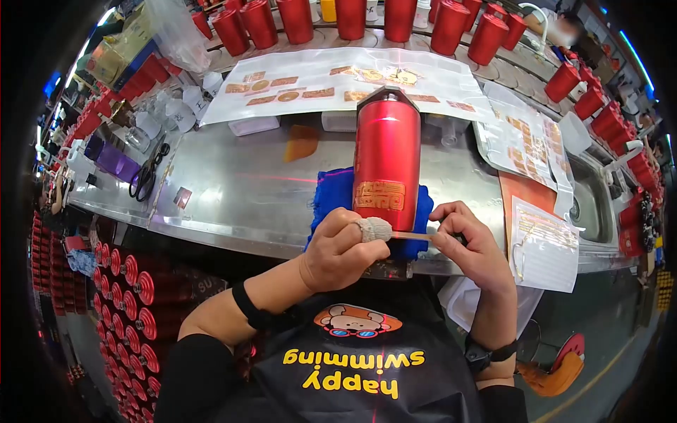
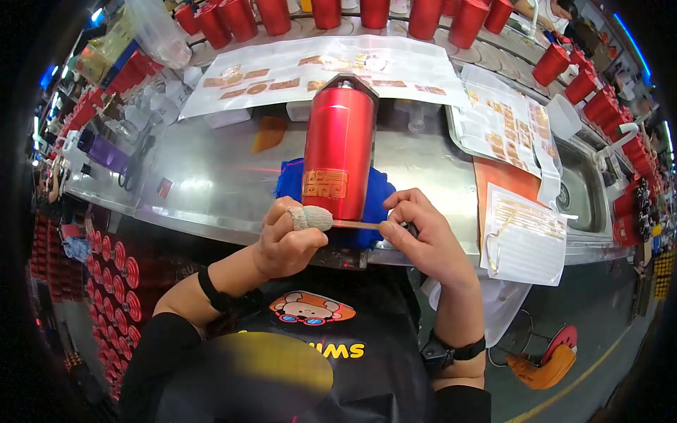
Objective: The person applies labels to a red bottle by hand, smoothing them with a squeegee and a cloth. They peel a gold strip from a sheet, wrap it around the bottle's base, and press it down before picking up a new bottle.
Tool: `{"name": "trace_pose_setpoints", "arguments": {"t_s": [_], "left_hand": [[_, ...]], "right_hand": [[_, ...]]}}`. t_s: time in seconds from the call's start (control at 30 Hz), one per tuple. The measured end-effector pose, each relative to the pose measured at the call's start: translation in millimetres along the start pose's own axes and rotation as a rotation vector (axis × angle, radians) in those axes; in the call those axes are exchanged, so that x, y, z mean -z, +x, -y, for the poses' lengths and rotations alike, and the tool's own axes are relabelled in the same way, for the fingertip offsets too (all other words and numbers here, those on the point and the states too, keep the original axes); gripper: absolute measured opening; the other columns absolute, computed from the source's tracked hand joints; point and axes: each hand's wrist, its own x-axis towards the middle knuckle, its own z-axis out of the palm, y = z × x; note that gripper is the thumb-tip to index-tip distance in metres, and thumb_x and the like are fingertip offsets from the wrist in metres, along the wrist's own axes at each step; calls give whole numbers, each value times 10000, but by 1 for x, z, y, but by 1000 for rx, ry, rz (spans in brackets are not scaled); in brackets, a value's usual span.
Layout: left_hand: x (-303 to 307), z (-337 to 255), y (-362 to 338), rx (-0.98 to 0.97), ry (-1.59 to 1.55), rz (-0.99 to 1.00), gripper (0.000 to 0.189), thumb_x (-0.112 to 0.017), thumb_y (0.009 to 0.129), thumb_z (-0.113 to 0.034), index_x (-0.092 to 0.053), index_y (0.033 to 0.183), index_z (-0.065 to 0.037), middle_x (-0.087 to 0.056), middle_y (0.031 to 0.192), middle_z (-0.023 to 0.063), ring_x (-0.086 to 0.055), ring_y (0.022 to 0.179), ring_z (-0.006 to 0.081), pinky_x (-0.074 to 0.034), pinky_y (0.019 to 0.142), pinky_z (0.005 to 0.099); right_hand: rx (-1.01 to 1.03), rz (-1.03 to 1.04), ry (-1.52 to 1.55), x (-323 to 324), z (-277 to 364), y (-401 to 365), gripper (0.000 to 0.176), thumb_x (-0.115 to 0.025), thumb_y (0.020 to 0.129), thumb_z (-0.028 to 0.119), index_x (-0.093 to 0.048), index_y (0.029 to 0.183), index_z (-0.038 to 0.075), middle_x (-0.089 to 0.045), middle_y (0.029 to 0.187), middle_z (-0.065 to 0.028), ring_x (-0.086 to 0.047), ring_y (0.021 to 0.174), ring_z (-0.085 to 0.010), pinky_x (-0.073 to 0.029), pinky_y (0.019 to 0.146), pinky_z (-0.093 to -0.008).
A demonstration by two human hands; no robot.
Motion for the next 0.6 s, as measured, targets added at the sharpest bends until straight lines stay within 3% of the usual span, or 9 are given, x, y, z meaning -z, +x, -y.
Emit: {"name": "trace_pose_setpoints", "arguments": {"t_s": [0.17,0.27,0.47,0.6], "left_hand": [[9,0,19,-150,-12,114,295,-770,646,-140,-633,906,-166,-605,904,4,-525,785,215,-454,648,335],[12,-1,31,-200,11,200,213,-689,727,-160,-628,931,-175,-606,908,-31,-534,809,170,-447,665,298],[2,1,0,-24,-19,0,216,-703,708,-147,-639,913,-168,-617,918,-35,-532,799,171,-451,667,297],[9,-1,17,-139,10,95,234,-718,697,-156,-644,917,-183,-615,906,-43,-525,831,170,-446,665,288]], "right_hand": [[-25,-11,23,-2,-4,0,156,-686,885,148,-591,861,25,-542,1086,-83,-498,909,-142,-422,798,-276],[33,-24,-5,-3,-5,1,153,-684,886,144,-592,857,25,-541,1086,-82,-501,912,-141,-422,799,-276],[39,-14,-13,-4,1,3,164,-661,908,148,-577,832,30,-535,1129,-72,-463,940,-122,-376,850,-265],[11,-9,7,-4,-1,5,154,-664,904,134,-582,829,27,-540,1121,-71,-463,942,-124,-377,852,-268]]}}
